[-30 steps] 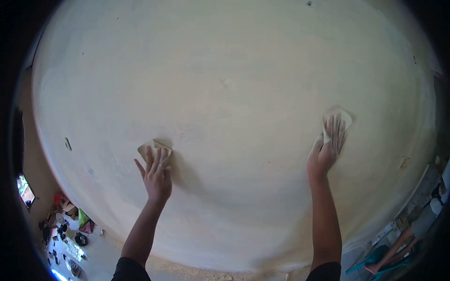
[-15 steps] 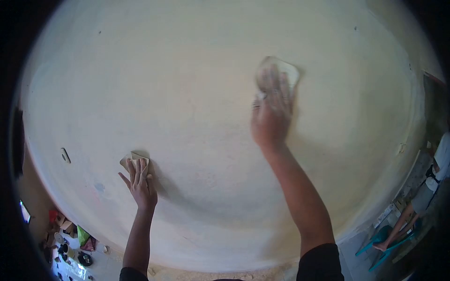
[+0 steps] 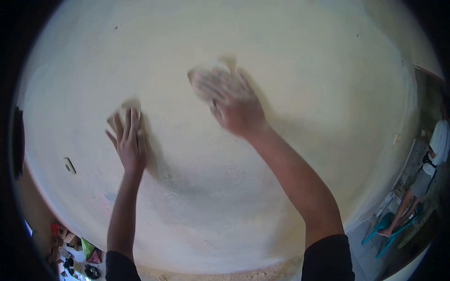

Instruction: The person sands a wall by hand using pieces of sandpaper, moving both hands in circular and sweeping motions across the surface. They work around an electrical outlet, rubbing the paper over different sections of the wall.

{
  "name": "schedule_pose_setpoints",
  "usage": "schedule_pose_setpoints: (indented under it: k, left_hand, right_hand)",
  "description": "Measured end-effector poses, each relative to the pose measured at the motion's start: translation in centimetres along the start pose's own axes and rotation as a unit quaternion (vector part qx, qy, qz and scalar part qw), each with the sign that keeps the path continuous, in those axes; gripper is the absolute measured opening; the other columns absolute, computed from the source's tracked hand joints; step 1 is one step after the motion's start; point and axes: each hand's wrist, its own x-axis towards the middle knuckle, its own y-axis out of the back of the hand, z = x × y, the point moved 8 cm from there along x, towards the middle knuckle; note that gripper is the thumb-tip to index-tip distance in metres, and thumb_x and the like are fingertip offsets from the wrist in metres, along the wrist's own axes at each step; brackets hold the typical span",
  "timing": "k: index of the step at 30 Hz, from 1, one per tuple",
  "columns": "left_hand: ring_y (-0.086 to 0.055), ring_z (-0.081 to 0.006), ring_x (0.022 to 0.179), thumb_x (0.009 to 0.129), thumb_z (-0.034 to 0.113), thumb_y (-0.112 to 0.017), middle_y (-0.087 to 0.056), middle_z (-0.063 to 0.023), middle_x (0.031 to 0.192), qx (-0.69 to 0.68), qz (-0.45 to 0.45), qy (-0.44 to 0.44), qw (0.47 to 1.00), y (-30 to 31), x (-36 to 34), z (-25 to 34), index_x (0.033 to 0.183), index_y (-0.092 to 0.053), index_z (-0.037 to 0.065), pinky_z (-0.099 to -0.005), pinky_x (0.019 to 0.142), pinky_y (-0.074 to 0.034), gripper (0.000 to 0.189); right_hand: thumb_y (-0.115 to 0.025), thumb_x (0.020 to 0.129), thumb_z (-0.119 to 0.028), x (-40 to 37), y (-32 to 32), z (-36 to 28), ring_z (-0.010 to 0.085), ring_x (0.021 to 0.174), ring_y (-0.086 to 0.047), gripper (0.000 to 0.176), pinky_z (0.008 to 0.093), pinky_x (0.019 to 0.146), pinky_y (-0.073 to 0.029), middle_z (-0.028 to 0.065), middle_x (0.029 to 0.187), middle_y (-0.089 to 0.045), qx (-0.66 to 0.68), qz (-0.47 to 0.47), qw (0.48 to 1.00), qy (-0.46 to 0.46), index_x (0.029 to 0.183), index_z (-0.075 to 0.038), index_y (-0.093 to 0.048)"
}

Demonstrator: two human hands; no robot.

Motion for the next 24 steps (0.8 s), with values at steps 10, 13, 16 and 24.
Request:
schedule_pose_setpoints:
  k: [10,13,16,24]
  left_hand:
    - [-0.015,-0.038,0.146,0.099,0.043,-0.035,-0.022,-0.0029,0.159,-0.004,0.151,0.012,0.988,1.7,18.4,2.9,0.15,-0.031,0.036,-0.06,0.115,-0.002,0.051]
    - [-0.016,-0.0392,0.146,0.099,0.044,-0.034,-0.023,-0.0098,0.158,-0.045,0.199,0.082,0.975,2.0,19.7,2.7,0.151,-0.028,0.035,-0.0592,0.115,-0.003,0.053]
    - [-0.017,-0.0385,0.145,0.099,0.045,-0.033,-0.025,-0.0123,0.157,-0.054,0.219,0.097,0.969,1.7,20.5,2.3,0.151,-0.027,0.034,-0.0586,0.115,-0.005,0.054]
    - [-0.024,-0.0363,0.143,0.101,0.039,-0.037,-0.031,-0.0054,0.155,-0.062,0.206,0.033,0.976,1.3,18.7,1.9,0.148,-0.033,0.036,-0.0544,0.117,-0.013,0.048]
  right_hand:
    - [-0.051,0.094,-0.042,10.3,2.1,4.7,0.022,0.142,-0.03,0.048,0.0541,0.117,-0.017,-0.0053,0.151,-0.036,-0.049,0.13,0.989,-0.042,0.141,-0.04,-0.043]
    - [-0.05,0.095,-0.043,10.9,2.3,5.4,0.022,0.142,-0.03,0.046,0.0545,0.117,-0.017,-0.0054,0.151,-0.036,-0.039,0.149,0.987,-0.043,0.141,-0.041,-0.043]
    - [-0.047,0.097,-0.045,11.7,2.7,5.7,0.0239,0.144,-0.024,0.051,0.0529,0.118,-0.013,-0.0009,0.154,-0.029,-0.06,0.116,0.99,-0.054,0.145,-0.036,-0.035]
    - [-0.048,0.098,-0.036,8.8,1.8,2.9,0.0224,0.14,-0.033,0.039,0.0526,0.116,-0.022,-0.0044,0.15,-0.039,-0.003,0.117,0.992,0.04,0.136,-0.039,-0.05]
